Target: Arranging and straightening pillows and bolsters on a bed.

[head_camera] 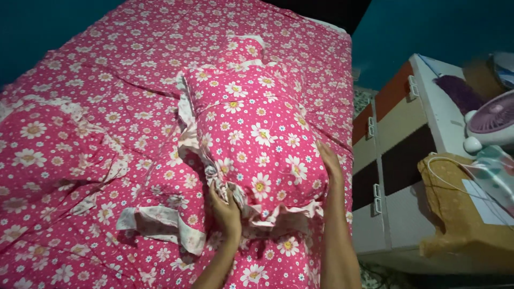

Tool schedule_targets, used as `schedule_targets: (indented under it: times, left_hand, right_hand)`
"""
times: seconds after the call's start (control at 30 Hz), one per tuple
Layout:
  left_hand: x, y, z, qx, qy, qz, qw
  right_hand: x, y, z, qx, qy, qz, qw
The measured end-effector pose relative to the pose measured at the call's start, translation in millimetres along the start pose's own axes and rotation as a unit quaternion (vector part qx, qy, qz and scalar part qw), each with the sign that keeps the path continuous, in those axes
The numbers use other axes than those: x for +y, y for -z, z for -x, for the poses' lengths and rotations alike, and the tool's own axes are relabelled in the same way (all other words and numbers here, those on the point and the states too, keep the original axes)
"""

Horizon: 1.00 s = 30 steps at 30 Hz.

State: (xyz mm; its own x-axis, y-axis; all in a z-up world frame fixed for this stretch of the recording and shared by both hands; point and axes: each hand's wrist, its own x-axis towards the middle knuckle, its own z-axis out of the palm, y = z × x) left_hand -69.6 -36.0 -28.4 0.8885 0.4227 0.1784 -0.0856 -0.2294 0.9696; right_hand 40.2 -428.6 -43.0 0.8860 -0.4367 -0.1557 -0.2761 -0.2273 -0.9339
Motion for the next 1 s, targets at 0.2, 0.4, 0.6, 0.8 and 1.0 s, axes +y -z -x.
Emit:
schedule_targets:
  times: [0.2, 0.4, 0.6, 0.8, 1.0]
  left_hand:
    - [38, 24, -28, 0.009, 0.023, 0.059, 0.998]
    - [88, 35, -77, -0.072, -0.135, -0.093, 0.984]
    - [108, -15, -101, -0.270, -0.166, -0.307, 0.897]
    - [90, -42, -100, -0.286, -0.172, -0.378, 0.864]
    - [54, -44, -88, -0.252, -0.224, -0.389, 0.857]
  right_hand:
    - [-23, -10, 26, 0.045, 0.071, 0.073, 0.994]
    - [-114, -50, 72, 0.057, 0.060, 0.221, 0.972]
    - [-157, -102, 113, -0.038, 0.081, 0.384, 0.919]
    - [-110, -105, 105, -0.028, 0.103, 0.432, 0.895]
    - [-118, -103, 118, -0.037, 0.079, 0.417, 0.905]
